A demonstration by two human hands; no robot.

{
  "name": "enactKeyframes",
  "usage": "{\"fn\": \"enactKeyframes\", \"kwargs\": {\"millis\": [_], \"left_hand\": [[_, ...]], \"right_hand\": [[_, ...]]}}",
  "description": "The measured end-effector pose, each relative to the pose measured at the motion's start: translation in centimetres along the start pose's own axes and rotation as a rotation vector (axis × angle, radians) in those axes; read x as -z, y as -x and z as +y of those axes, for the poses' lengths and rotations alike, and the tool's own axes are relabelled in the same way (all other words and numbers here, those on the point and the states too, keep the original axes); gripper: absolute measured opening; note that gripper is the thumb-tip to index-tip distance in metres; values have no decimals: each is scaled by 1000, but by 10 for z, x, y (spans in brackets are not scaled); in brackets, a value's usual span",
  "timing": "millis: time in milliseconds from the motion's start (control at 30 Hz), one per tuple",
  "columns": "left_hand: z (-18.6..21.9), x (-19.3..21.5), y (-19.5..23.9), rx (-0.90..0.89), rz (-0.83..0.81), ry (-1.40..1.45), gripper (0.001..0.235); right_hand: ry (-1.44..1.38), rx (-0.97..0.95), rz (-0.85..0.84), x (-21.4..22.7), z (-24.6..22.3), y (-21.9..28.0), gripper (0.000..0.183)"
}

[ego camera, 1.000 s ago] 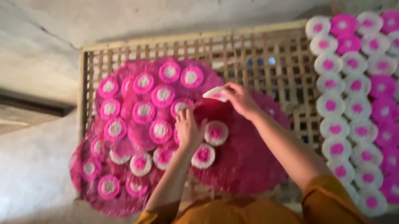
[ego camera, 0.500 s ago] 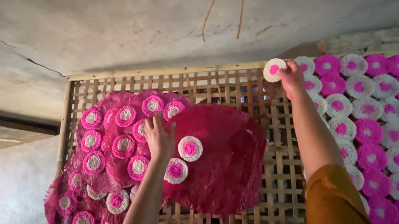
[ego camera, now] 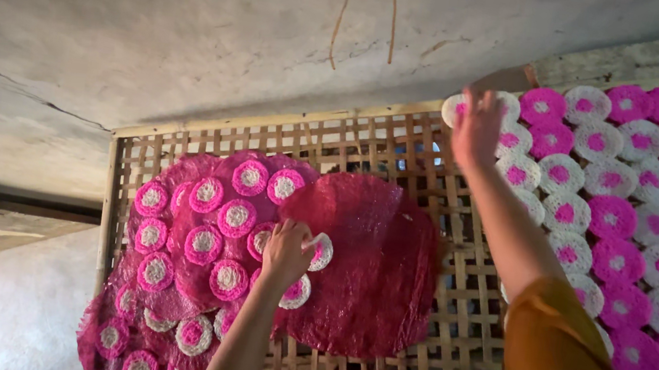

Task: The person arranges pink and white circular decorative items on a wooden lattice tray. They pick up the items from a pink sheet and place them in rows on the tray, continuing the pattern across the surface.

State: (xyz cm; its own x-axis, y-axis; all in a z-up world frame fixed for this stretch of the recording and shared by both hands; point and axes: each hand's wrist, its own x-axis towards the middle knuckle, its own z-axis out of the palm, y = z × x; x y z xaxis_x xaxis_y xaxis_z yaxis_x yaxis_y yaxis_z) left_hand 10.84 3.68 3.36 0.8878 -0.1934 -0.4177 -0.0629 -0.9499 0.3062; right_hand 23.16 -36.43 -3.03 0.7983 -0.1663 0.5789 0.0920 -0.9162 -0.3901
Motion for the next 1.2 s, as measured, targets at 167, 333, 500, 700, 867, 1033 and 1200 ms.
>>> {"fn": "enactKeyframes", "kwargs": {"millis": [167, 333, 500, 700, 867, 1033, 1200], "left_hand": [[33, 5, -7, 25, -215, 281, 22], [104, -41, -33, -354, 52, 754, 33], [102, -40, -23, -411, 153, 654, 34], [32, -20, 43, -239, 175, 107, 48], [-23, -26, 97, 1, 214, -52, 55], [-37, -34, 107, 100, 161, -15, 59], [-37, -38, 93, 39, 187, -28, 55]], "right_hand": [[-775, -494, -984, 55, -102, 96, 45], [-1697, -994, -926, 80, -111, 113, 49], [-978, -978, -661, 73, -33, 62, 50], [-291, -441, -485, 27, 39, 28, 45], [-100, -104, -278, 19, 51, 41, 44], [139, -2, -173, 26, 32, 31, 50], [-239, -294, -498, 49, -62, 93, 33]]}}
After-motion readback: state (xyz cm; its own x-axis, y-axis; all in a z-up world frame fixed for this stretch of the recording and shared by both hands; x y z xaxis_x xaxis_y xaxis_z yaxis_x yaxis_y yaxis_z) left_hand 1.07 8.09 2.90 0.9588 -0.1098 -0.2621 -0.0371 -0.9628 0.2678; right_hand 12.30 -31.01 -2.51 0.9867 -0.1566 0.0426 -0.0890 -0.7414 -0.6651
